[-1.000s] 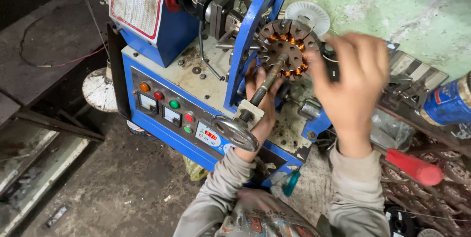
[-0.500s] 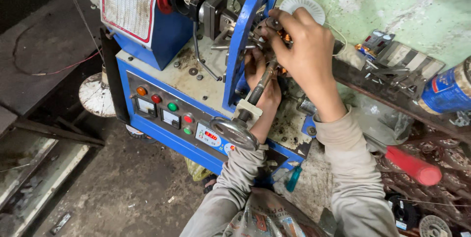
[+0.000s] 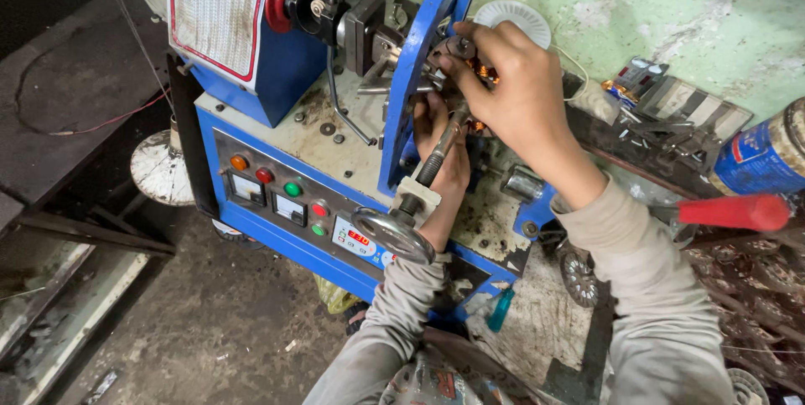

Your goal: The person operates a blue motor winding machine to wrap copper wire around a stator core. They manually guide the wire into the slots, use a red-handled tool to press the wire down, and periodically rotate the stator to access different sections. The process involves repetitive winding and manual adjustments to ensure the wire is seated correctly.

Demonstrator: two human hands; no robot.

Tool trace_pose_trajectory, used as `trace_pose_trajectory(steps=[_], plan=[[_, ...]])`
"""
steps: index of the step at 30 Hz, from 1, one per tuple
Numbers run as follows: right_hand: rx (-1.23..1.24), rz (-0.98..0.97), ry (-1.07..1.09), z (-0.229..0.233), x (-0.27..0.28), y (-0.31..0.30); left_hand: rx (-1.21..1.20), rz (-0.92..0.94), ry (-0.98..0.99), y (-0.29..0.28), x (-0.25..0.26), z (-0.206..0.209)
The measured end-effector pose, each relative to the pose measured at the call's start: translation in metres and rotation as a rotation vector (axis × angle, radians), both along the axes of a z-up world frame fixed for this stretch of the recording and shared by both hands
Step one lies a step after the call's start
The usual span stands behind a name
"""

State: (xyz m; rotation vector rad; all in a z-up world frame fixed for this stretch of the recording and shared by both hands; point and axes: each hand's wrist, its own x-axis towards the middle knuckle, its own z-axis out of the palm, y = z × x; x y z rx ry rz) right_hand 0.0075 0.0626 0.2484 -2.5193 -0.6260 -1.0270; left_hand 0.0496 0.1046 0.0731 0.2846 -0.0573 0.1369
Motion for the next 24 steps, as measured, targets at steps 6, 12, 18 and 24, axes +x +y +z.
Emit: trace_pose_trajectory(steps=[6, 12, 18, 24], plan=[[0.059, 0.032, 0.012, 0.000, 0.002, 0.001, 0.066, 0.021, 0.029, -0.003, 0.001, -0.012], [0.087, -0.012, 0.018, -0.001, 0.001, 0.004, 0.078, 0.128, -0.024, -0.013, 0.006, -0.025], [0.015, 0.053, 0.034, 0.005, 0.004, -0.003, 0.074, 0.086, 0.011, -0.002, -0.004, -0.003], [-0.284, -0.044, -0.007, 0.030, 0.009, -0.025, 0.097, 0.117, 0.022, -0.003, 0.000, -0.010]])
